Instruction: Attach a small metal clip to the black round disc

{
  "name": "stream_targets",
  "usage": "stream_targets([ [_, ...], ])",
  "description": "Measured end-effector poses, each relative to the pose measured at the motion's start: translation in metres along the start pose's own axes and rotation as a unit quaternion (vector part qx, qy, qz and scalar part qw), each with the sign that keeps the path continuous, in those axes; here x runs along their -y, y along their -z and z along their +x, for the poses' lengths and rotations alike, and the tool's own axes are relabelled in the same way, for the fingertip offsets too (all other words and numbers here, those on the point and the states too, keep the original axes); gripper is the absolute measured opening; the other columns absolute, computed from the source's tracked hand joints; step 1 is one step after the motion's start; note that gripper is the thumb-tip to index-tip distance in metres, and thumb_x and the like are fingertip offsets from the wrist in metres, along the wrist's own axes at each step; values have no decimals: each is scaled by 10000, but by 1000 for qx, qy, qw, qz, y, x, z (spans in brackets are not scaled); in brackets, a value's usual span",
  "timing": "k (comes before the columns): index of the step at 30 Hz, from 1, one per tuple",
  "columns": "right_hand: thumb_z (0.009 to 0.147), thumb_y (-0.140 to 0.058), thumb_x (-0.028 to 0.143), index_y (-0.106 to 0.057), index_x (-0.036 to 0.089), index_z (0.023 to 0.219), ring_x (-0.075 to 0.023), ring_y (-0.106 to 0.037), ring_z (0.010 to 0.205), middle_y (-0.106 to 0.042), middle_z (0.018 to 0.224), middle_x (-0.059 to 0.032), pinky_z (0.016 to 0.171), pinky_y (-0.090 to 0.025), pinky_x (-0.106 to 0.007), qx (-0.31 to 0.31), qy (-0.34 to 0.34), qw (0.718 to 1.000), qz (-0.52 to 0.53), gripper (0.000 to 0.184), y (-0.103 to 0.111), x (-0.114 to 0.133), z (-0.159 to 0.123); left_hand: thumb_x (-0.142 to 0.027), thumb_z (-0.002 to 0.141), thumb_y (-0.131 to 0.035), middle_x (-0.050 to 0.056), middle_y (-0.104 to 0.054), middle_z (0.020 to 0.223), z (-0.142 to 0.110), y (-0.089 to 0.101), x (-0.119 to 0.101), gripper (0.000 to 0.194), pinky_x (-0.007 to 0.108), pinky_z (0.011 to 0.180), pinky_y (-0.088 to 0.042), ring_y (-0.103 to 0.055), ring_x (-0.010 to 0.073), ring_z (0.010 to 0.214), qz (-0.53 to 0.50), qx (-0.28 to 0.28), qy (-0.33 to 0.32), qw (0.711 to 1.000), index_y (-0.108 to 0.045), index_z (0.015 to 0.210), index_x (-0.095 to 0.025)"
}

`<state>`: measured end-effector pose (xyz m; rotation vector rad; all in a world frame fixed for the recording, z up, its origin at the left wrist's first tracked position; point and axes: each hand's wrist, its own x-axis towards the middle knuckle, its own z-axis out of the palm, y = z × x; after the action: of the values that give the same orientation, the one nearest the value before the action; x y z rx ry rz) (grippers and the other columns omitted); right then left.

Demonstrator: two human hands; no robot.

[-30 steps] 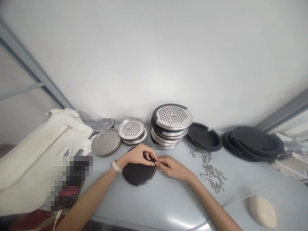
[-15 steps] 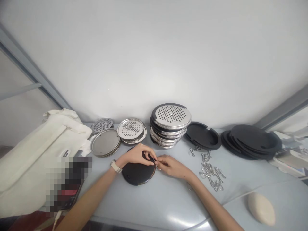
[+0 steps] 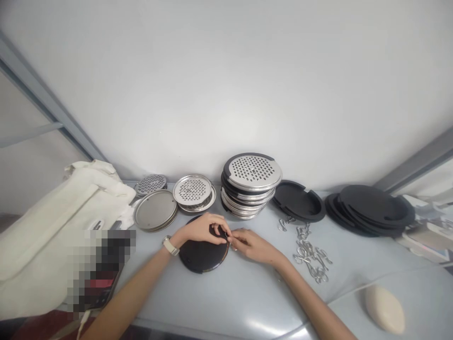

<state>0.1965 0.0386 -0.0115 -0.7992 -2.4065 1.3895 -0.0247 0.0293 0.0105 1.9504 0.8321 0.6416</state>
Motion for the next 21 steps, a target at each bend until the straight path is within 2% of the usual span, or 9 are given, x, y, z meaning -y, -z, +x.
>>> stream_targets([
  [5,984,-347,465,-517,164,744,-118,-458,620,-500,681,6,596,-373,-231,-13,10,1000,-8,421,-2,-1,1,-194,708,-702,35,-631,882,0,0,1,245,188,670,-488,-568,89,699,3,-1,10,1000,-715,949,-152],
  [15,972,-349,489,-495,170,733,-111,-390,595,-428,659,23,554,-329,-230,2,-3,1000,-8,425,-2,0,1,-182,717,-686,47,-699,914,0,1,-2,228,190,688,-482,-587,106,739,-6,8,13,1000,-712,940,-141],
  [21,966,-379,467,-532,159,761,-114,-422,614,-472,689,11,571,-345,-229,6,-3,1000,5,400,-1,3,-1,-187,713,-689,45,-710,905,0,2,-3,232,183,685,-475,-603,113,759,-5,11,25,1000,-716,939,-141],
])
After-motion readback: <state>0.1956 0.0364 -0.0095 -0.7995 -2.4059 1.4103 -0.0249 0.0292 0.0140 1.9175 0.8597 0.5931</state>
